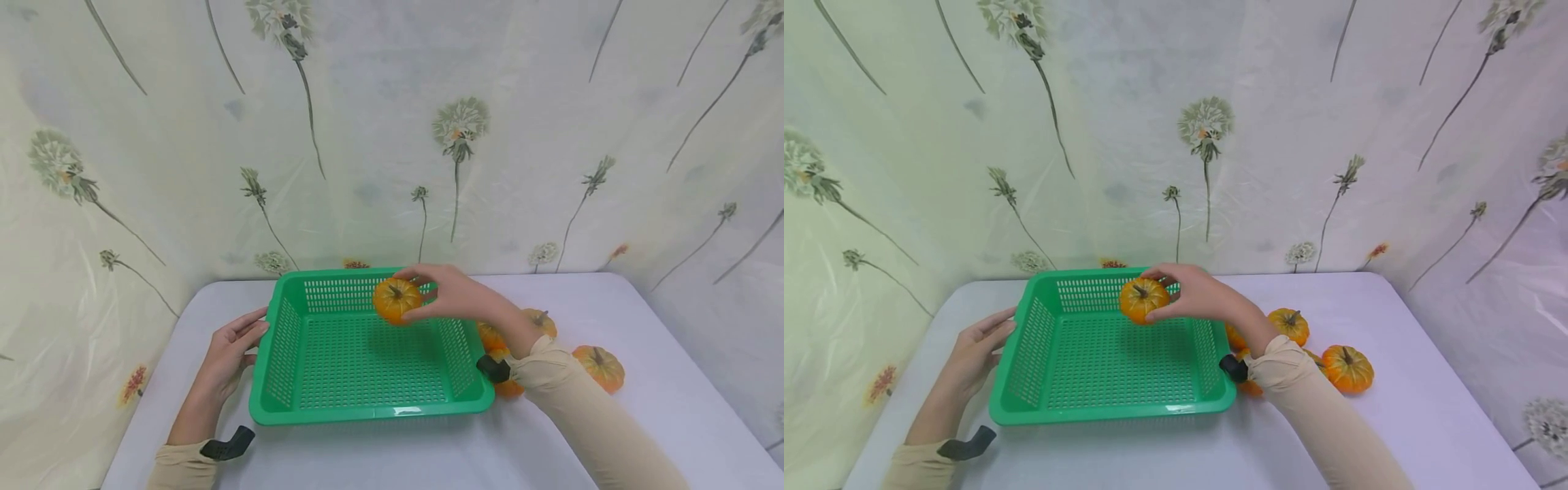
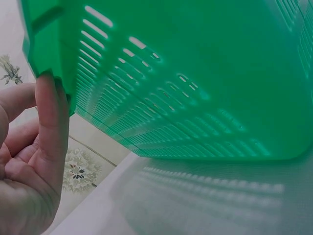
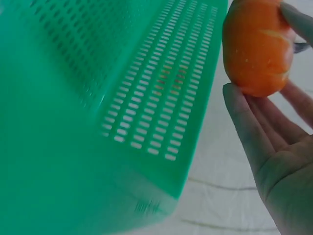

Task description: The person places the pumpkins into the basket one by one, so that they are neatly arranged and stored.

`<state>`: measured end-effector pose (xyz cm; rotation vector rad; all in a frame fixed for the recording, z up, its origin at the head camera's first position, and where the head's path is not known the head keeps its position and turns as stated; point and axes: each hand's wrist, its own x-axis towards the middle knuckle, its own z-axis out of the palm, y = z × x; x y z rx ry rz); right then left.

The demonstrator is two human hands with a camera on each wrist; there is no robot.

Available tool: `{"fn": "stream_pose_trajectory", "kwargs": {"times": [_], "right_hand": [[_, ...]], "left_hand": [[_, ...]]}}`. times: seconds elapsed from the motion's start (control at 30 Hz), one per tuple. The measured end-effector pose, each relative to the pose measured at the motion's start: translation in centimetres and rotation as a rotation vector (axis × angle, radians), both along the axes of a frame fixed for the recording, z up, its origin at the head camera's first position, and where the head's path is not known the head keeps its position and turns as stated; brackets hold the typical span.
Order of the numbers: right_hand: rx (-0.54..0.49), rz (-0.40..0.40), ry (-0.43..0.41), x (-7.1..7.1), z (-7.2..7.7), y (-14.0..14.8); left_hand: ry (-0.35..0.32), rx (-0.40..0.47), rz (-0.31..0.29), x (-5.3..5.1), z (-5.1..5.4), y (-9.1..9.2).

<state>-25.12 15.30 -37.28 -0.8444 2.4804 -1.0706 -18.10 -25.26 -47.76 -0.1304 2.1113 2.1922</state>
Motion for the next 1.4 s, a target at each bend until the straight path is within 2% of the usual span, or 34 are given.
{"fn": "stream_pose_trajectory", "kwargs": {"times": [0.3,0.5,0.8,1.0,1.4], "right_hand": [[0.005,0.048,-0.030,-0.7,-1.0,-3.0],[0.043,0.086,-0.029,-1.4,-2.3,-4.9],[0.160,0.123,0.048,-2.1,-4.6,-7.9],[0.192,0.146,0.054,-2.7,-5.8,-9.7],[0.250,0.134,0.106,-2.9,-7.2,-11.7]], "left_hand": [[0.004,0.001,0.003,0.0,0.0,0.0],[0.003,-0.001,0.005,0.0,0.0,0.0],[-0.006,-0.011,0.009,0.0,0.0,0.0],[0.005,-0.008,0.008,0.0,-0.1,0.0],[0.012,0.003,0.002,-0.1,-0.1,-0.1]]}}
